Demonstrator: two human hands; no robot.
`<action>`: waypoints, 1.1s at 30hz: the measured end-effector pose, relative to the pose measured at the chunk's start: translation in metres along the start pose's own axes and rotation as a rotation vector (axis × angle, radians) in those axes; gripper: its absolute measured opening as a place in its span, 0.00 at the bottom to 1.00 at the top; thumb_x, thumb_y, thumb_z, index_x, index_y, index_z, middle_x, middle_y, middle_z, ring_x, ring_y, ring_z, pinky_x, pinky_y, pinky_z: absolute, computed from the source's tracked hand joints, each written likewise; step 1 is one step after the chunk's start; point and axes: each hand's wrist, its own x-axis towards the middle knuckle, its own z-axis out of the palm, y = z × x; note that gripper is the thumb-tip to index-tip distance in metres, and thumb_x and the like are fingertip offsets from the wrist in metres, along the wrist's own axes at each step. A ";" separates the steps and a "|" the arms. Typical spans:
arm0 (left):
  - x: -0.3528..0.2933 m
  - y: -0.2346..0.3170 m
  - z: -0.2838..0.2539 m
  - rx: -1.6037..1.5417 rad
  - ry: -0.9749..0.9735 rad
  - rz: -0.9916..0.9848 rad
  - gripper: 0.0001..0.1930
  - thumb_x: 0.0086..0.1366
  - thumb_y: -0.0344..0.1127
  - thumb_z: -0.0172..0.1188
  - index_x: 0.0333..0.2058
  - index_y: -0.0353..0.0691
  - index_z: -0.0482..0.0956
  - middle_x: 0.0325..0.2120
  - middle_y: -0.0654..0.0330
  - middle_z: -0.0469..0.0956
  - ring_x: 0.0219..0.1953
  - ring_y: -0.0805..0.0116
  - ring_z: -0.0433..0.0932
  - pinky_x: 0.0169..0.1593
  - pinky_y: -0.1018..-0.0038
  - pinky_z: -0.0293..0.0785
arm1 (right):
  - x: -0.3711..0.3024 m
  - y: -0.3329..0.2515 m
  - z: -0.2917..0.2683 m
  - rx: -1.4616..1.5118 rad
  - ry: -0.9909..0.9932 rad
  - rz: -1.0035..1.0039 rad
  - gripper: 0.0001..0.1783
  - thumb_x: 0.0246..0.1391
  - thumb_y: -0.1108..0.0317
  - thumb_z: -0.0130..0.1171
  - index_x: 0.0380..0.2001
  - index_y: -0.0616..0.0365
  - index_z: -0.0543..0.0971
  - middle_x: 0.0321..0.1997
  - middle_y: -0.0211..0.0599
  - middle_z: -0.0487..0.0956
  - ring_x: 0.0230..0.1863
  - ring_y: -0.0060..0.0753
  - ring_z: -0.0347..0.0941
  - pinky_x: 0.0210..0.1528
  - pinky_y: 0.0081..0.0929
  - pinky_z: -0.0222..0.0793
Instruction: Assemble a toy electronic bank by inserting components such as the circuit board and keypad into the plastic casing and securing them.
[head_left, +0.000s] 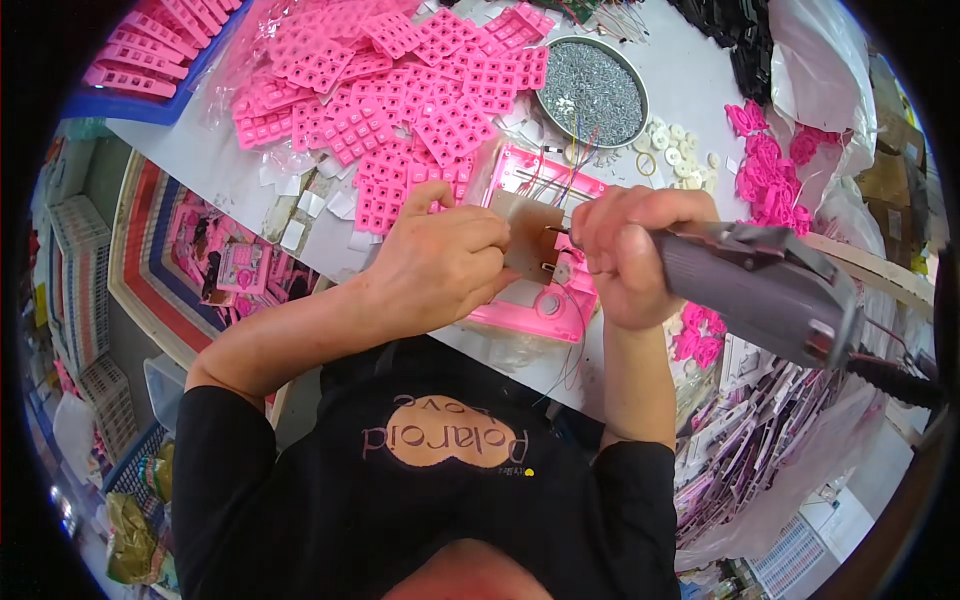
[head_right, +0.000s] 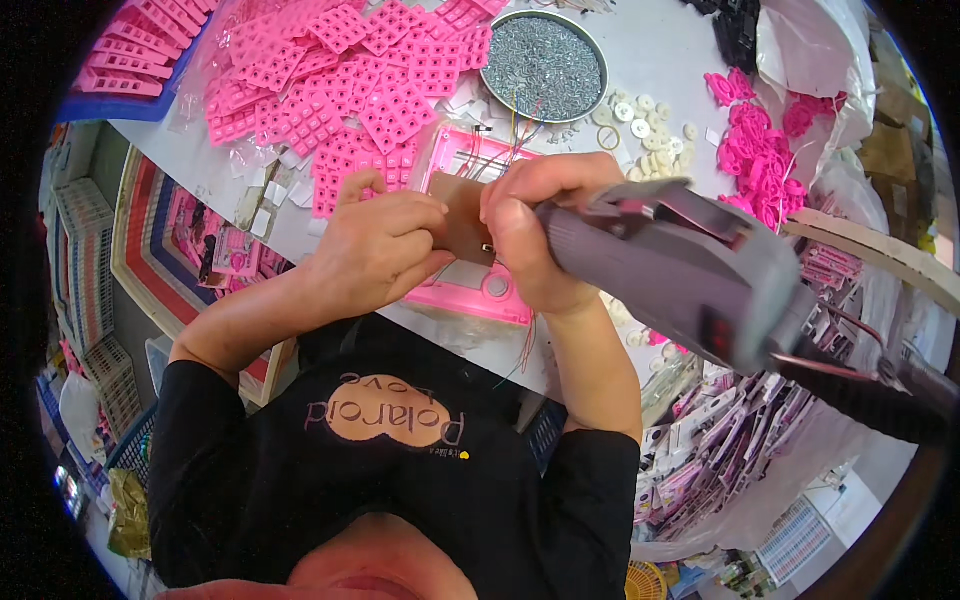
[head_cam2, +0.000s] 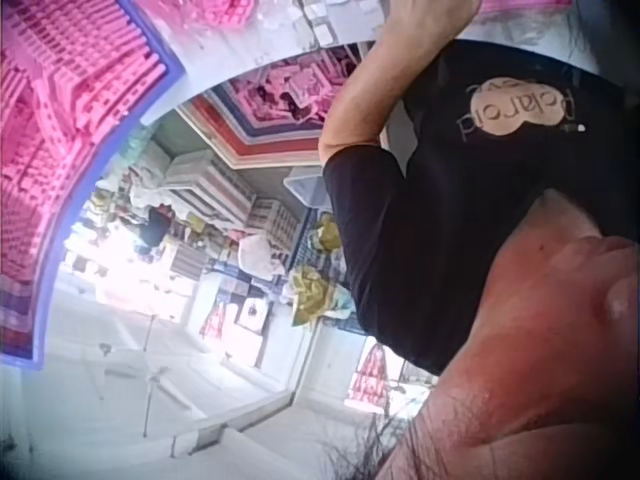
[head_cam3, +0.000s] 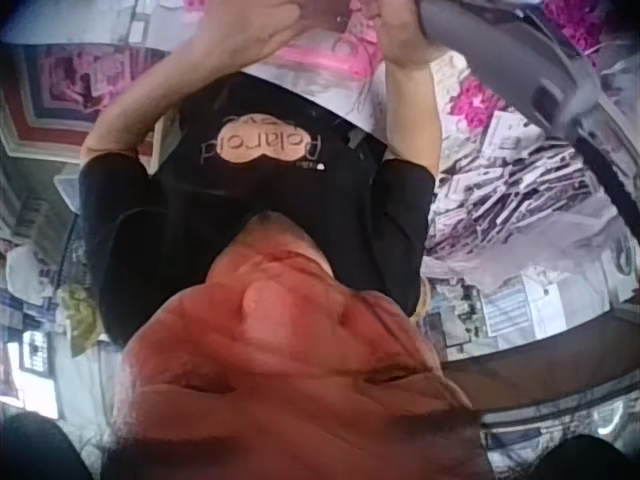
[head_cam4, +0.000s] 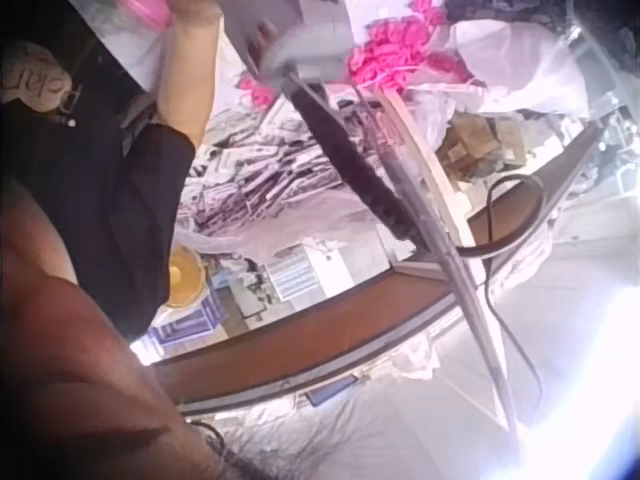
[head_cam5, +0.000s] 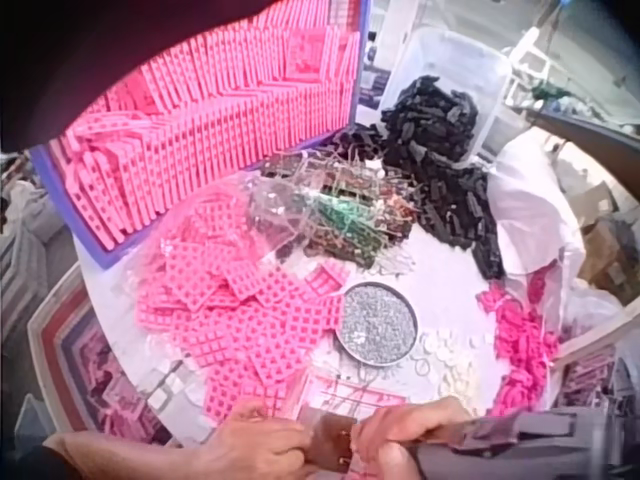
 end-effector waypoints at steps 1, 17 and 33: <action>-0.001 0.001 0.000 0.006 -0.003 -0.008 0.11 0.54 0.36 0.71 0.28 0.43 0.76 0.41 0.64 0.80 0.46 0.67 0.80 0.49 0.58 0.58 | 0.000 0.003 0.001 -0.076 -0.011 0.019 0.10 0.62 0.71 0.57 0.39 0.55 0.65 0.19 0.32 0.67 0.18 0.24 0.61 0.23 0.29 0.63; 0.004 0.012 0.000 -0.256 0.092 -0.193 0.08 0.58 0.31 0.69 0.36 0.46 0.82 0.38 0.66 0.85 0.45 0.69 0.83 0.56 0.57 0.56 | 0.013 -0.042 0.010 0.399 -0.173 0.007 0.16 0.58 0.64 0.68 0.41 0.58 0.71 0.19 0.31 0.72 0.19 0.27 0.66 0.25 0.30 0.66; 0.143 -0.069 -0.028 0.129 0.099 -0.084 0.12 0.58 0.41 0.67 0.36 0.39 0.83 0.35 0.55 0.82 0.36 0.58 0.81 0.39 0.64 0.75 | -0.008 -0.023 0.009 0.301 -0.124 0.037 0.15 0.60 0.70 0.61 0.44 0.58 0.67 0.21 0.33 0.70 0.21 0.27 0.66 0.28 0.33 0.67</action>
